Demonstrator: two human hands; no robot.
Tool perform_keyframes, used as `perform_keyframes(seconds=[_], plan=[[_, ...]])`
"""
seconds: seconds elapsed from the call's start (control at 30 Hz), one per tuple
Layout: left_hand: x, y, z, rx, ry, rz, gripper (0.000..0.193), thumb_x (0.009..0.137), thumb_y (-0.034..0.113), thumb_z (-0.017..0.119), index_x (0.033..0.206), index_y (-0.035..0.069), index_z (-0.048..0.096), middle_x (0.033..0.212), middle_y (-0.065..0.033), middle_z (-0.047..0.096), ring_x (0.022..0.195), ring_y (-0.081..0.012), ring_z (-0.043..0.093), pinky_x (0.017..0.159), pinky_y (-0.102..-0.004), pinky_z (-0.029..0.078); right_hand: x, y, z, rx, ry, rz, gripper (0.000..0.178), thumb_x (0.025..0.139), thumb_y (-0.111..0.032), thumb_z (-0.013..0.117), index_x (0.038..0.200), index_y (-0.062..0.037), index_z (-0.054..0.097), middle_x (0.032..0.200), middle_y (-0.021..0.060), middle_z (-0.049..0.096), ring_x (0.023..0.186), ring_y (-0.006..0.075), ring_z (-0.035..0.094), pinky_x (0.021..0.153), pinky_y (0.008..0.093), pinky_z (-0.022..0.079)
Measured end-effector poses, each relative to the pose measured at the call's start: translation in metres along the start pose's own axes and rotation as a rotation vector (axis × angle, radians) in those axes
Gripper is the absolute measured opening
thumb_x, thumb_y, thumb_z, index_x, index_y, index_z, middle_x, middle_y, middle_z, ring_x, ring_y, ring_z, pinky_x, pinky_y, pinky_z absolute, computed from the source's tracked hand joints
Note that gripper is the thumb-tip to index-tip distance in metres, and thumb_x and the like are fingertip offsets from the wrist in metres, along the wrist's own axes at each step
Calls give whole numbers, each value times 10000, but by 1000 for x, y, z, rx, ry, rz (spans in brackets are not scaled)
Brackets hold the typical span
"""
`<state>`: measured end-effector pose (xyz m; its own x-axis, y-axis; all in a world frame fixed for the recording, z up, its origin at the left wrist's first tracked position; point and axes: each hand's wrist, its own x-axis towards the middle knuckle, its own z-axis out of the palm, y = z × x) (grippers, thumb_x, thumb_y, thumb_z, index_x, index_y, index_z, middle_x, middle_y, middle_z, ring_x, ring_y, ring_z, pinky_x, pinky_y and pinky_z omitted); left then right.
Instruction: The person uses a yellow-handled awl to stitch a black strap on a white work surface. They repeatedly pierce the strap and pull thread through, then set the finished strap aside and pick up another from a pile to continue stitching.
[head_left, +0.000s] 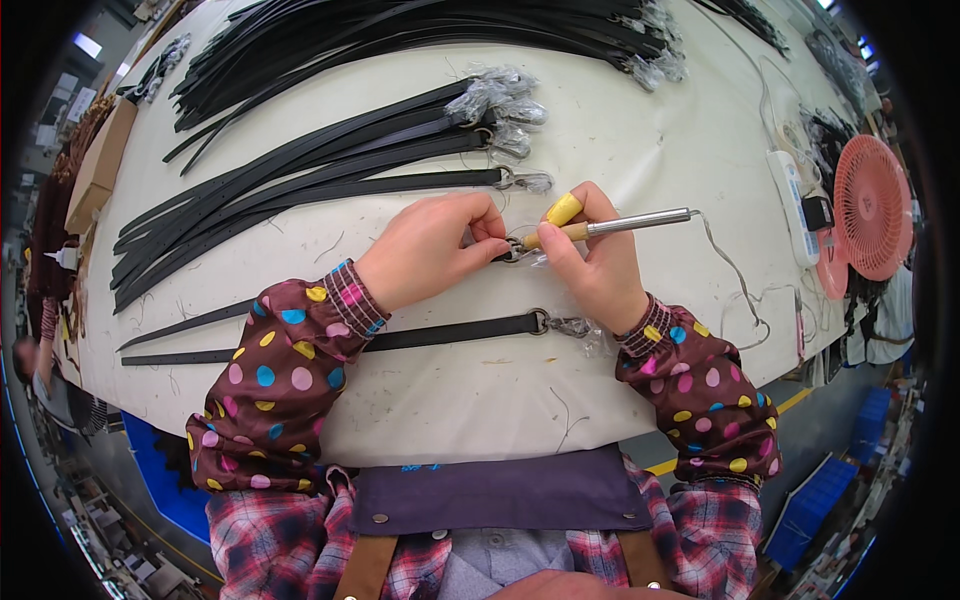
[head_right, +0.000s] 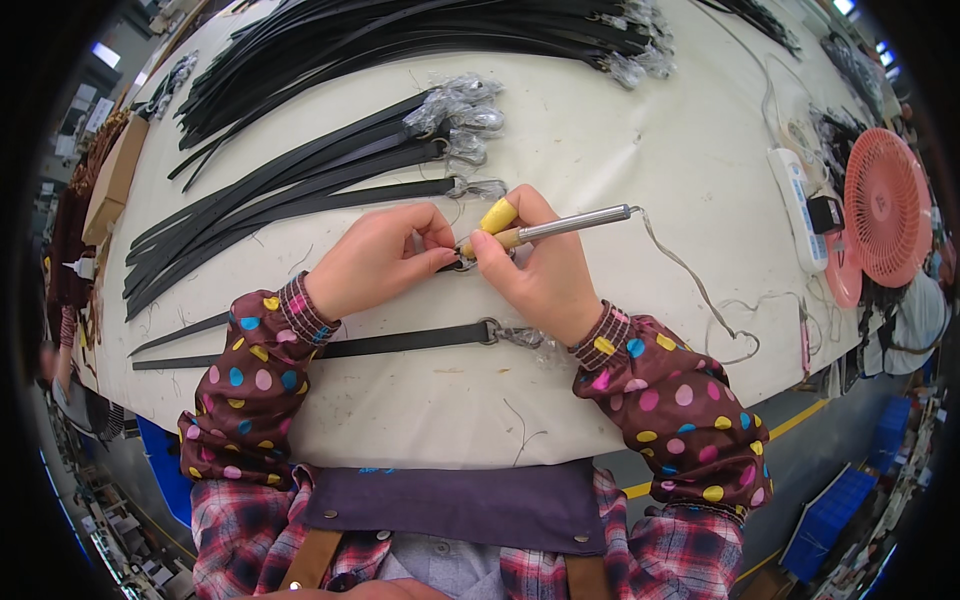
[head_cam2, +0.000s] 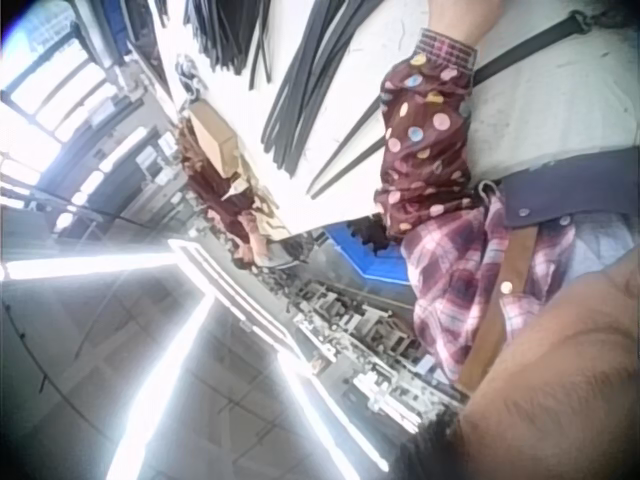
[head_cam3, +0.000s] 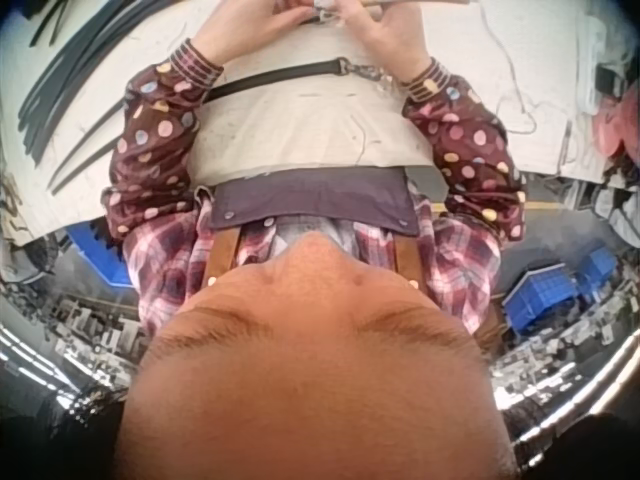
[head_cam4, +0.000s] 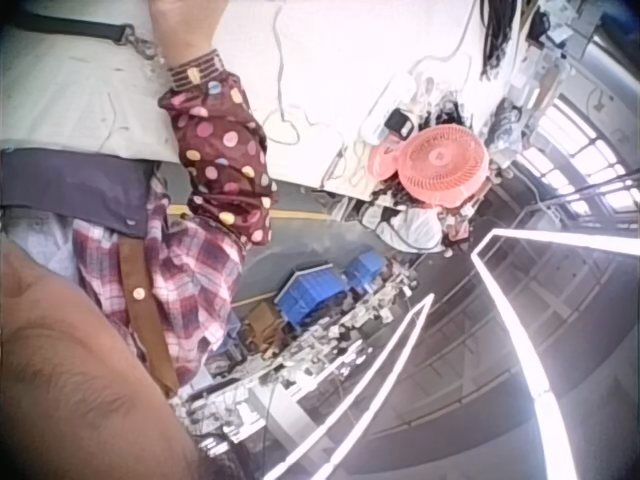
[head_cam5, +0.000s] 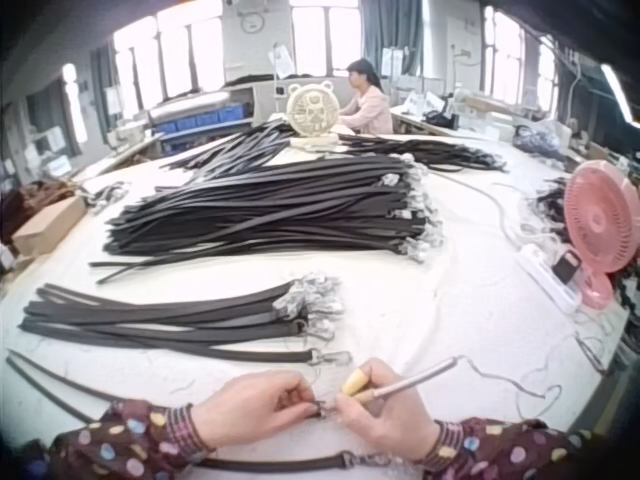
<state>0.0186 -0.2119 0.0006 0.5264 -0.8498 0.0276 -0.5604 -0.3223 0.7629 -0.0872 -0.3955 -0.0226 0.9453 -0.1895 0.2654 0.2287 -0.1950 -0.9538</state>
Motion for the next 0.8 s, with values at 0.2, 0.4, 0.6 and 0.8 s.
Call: perform_keyframes(seconds=[0.2,0.4,0.6,0.8], plan=[[1,15,-13,-276,-133,-445,149,950,167,638,986,41,566,790,-21,602,654,-47,541,534,-206,469,2,-9,-1,-5,-146,174,151,918,-71,633,924,-34,486,835,16,559,812,71,584,708,218,448],[-3,0,-10,-509,-59,-405,145,981,155,582,985,24,519,911,-41,656,718,-65,602,560,-218,538,2,-1,4,-20,-133,87,193,895,-111,683,921,-26,512,771,12,572,676,55,547,579,215,435],[-2,2,-10,-507,-64,-416,120,995,141,561,987,34,508,934,-38,654,729,-46,576,574,-194,526,3,-4,3,-51,-146,95,208,899,-119,689,924,-21,508,787,23,581,682,65,558,600,223,462],[-2,3,-10,-484,-65,-419,119,995,142,560,990,36,507,925,-39,656,730,-47,577,577,-196,527,3,-4,3,-67,-152,103,216,902,-125,688,924,-16,503,791,34,588,685,72,565,602,230,472]])
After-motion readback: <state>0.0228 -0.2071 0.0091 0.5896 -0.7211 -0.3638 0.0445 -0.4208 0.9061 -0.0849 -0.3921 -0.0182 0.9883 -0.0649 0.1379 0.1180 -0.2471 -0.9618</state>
